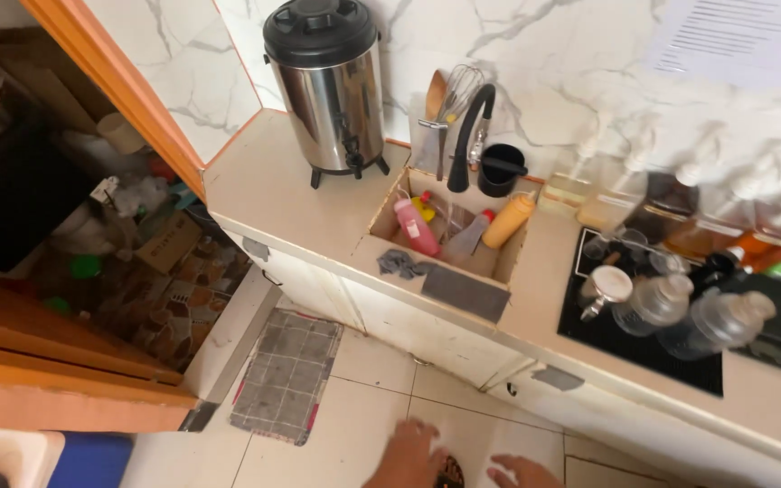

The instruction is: The person refills a small pink squeeze bottle with red sauce from a larger pink bottle on a counter. They then move to a sink area, rinse the bottles under running water, and wipe the sink and counter with a cloth.

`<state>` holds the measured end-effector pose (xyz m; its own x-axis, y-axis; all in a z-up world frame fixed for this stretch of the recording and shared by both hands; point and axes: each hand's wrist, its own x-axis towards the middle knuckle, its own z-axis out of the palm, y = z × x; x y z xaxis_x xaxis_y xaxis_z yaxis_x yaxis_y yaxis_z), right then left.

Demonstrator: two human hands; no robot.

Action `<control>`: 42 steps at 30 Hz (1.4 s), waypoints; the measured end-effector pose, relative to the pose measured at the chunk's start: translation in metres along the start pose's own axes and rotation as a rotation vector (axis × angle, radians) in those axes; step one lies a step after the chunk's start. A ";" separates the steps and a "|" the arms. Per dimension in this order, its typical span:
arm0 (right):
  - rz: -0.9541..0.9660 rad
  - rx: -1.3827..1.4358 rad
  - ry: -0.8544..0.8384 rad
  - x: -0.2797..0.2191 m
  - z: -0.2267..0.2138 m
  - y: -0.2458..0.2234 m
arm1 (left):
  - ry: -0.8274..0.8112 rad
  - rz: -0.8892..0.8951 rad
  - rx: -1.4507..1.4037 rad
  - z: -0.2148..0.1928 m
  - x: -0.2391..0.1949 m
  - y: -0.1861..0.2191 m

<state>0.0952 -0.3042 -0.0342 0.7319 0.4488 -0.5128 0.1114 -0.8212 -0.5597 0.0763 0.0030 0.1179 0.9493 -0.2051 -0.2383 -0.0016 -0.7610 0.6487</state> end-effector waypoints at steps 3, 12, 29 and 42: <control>0.081 -0.055 0.015 0.039 -0.106 -0.035 | 0.185 -0.082 0.013 -0.062 0.062 0.024; 0.253 0.314 -0.145 0.131 -0.178 -0.094 | 0.467 -0.184 0.113 -0.168 0.286 -0.079; -0.377 0.193 0.636 0.380 -0.206 -0.340 | 0.182 0.150 0.301 -0.266 0.293 -0.193; -0.175 0.121 0.897 0.420 -0.356 -0.216 | 0.118 0.147 0.007 -0.210 0.515 -0.093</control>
<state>0.6176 -0.0635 0.1032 0.9640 0.0803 0.2536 0.2353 -0.7021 -0.6720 0.6314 0.0970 0.0865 0.9690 -0.2409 -0.0548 -0.1444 -0.7324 0.6654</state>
